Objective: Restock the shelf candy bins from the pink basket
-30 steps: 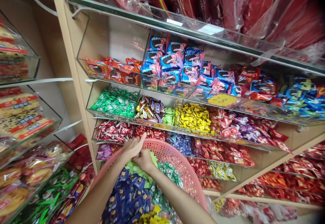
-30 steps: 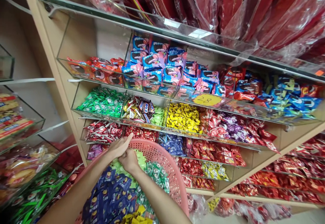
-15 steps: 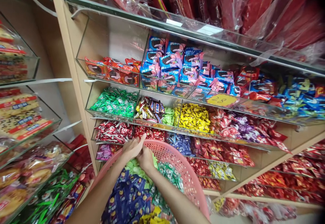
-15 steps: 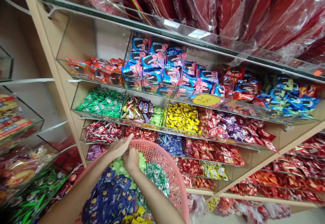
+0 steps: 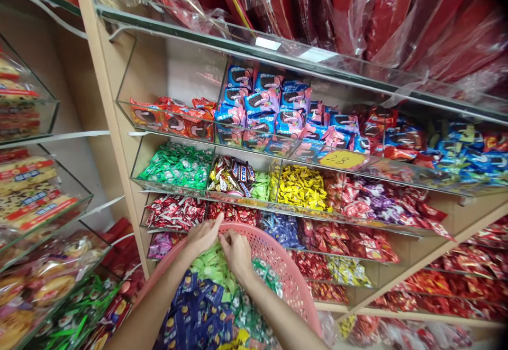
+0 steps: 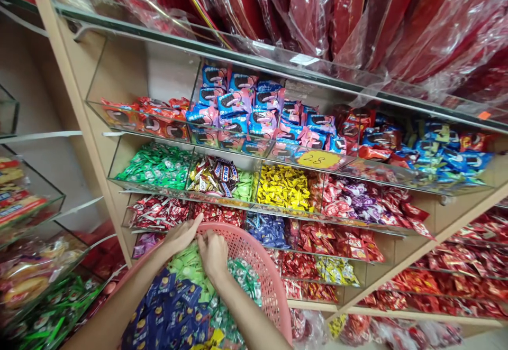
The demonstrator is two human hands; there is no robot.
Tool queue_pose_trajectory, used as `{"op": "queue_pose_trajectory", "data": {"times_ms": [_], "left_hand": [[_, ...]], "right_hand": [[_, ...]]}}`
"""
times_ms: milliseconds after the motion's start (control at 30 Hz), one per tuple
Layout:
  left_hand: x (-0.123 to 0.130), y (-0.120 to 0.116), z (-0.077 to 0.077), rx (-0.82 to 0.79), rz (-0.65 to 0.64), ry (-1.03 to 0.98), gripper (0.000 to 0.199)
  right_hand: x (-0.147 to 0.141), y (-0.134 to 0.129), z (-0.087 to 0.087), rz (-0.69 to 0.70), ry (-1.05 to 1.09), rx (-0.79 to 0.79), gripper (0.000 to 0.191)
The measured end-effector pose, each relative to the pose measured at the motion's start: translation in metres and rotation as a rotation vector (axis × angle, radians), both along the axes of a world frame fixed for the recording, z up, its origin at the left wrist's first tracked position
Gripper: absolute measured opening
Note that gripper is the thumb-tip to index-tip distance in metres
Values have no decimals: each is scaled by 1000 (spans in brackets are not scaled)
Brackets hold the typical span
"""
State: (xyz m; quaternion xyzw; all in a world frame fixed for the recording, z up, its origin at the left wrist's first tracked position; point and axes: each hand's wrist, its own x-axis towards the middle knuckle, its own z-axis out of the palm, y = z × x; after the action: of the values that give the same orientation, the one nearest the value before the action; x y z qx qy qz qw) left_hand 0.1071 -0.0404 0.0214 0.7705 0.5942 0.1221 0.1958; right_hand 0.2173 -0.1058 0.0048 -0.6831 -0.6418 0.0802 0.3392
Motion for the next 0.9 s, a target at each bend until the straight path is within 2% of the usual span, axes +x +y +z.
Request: {"op": "queue_pose_trajectory", "data": {"times_ms": [100, 267, 400, 500, 700, 900], "left_hand": [[3, 2, 0, -5, -24, 5, 76], [12, 2, 0, 11, -73, 2, 77], [20, 3, -3, 7, -96, -9, 78], [24, 4, -6, 11, -118, -8, 77], [36, 4, -5, -5, -148, 11, 79], [52, 6, -8, -37, -193, 36, 78]], "right_hand": [[12, 0, 0, -66, 1, 62, 28], [47, -3, 1, -150, -83, 256, 22], [74, -4, -5, -273, -137, 256, 26], [87, -3, -13, -339, -150, 200, 31], [100, -6, -21, -337, -152, -96, 42], [110, -14, -22, -407, -241, -165, 38]]}}
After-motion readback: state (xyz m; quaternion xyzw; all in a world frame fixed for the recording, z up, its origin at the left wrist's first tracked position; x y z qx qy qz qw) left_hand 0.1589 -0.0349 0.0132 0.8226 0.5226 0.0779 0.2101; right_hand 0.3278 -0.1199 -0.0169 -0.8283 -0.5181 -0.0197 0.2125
